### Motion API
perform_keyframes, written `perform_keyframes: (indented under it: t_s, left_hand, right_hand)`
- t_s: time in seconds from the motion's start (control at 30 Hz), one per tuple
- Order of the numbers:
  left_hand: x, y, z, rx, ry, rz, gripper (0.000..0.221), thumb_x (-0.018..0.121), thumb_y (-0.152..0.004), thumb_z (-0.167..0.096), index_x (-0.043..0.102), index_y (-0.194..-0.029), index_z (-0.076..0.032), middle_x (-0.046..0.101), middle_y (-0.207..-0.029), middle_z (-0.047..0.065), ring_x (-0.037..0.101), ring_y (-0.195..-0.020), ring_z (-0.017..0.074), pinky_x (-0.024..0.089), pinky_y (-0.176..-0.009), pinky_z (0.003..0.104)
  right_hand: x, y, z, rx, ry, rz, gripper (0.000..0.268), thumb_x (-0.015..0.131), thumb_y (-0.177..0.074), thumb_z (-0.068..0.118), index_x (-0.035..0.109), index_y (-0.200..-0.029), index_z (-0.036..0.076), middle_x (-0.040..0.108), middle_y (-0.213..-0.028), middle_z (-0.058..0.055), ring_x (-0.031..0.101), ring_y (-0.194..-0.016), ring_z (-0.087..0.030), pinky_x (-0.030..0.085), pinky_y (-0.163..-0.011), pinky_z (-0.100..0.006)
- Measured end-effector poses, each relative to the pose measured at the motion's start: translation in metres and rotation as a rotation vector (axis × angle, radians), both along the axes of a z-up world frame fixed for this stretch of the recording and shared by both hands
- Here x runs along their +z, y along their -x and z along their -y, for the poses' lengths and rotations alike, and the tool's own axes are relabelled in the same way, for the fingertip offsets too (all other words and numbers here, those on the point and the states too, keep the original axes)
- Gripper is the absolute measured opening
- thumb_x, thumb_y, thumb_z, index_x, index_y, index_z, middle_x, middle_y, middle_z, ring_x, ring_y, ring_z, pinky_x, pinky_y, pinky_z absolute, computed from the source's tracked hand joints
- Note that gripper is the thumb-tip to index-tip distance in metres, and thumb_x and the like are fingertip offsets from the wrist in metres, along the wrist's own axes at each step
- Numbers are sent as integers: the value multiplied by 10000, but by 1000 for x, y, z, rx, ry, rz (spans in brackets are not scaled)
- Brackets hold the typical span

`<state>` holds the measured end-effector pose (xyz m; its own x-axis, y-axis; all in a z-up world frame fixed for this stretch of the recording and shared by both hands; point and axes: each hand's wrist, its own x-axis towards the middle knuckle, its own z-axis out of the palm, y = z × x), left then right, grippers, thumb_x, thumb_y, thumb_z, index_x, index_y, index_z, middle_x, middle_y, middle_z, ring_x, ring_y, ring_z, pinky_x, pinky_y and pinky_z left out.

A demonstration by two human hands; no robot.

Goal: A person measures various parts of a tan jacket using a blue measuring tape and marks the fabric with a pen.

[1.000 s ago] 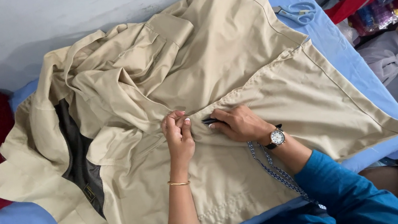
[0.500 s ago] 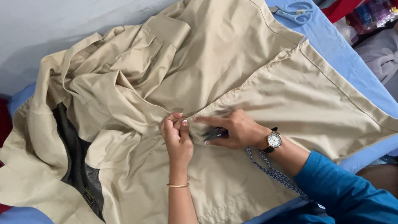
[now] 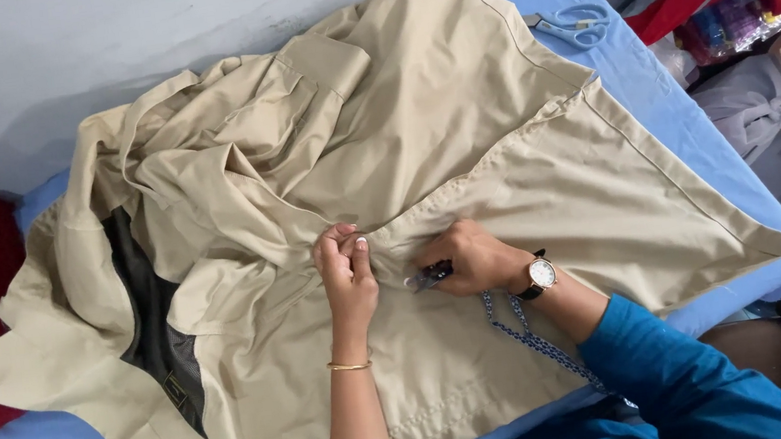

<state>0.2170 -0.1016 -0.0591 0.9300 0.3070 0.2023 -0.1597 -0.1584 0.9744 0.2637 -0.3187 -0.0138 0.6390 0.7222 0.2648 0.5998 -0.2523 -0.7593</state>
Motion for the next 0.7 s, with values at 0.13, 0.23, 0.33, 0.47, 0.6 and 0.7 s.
perform_keyframes:
  t_s: [0.13, 0.23, 0.33, 0.47, 0.6, 0.7]
  left_hand:
    - [5, 0, 0, -22, -10, 13, 147, 556, -1026, -47, 550, -1170, -20, 469, -1173, 136, 676, -1179, 357, 476, -1070, 455]
    - [-6, 2, -8, 14, -333, -2, 193, 620, -1028, -255, 599, -1132, -94, 603, -878, -1, 628, -1042, 222, 182, -1238, 480]
    - [27, 7, 4, 28, -634, -34, 368, 719, -929, -477, 551, -1079, -187, 766, -810, -99, 706, -943, 101, 173, -1231, 434]
    - [34, 7, 18, 133, -748, 47, 306, 759, -869, -397, 598, -962, -155, 631, -758, -84, 621, -720, 130, 235, -1222, 473]
    - [31, 6, 22, 185, -813, 50, 288, 791, -835, -349, 609, -956, -161, 638, -790, -104, 647, -810, 115, 240, -1226, 469]
    - [42, 10, 31, 210, -874, -36, 329, 793, -824, -365, 621, -1023, -167, 660, -836, -130, 639, -939, 152, 215, -1228, 543]
  right_hand:
    - [11, 0, 2, -50, 52, -30, 217, 802, -714, 326, 770, -896, 214, 754, -721, -44, 742, -693, -307, 585, -607, -400]
    - [35, -7, 9, -207, 111, -15, 246, 798, -701, 190, 785, -939, 126, 756, -718, -136, 735, -697, -390, 590, -650, -474]
    - [18, -45, 66, -470, 128, -134, 291, 738, -819, 271, 770, -1023, 66, 763, -860, -218, 721, -861, -469, 569, -741, -551]
    - [-10, -87, 162, -1061, 264, -114, 167, 644, -963, 314, 677, -877, 175, 722, -801, -93, 676, -791, -335, 458, -673, -433]
    - [22, -90, 188, -1085, 137, -179, 265, 664, -950, 235, 779, -1189, 252, 769, -1039, -16, 657, -864, -175, 486, -769, -331]
    - [27, -103, 180, -965, 266, -129, 316, 769, -864, 258, 784, -1178, 289, 786, -963, 23, 657, -820, -173, 486, -713, -336]
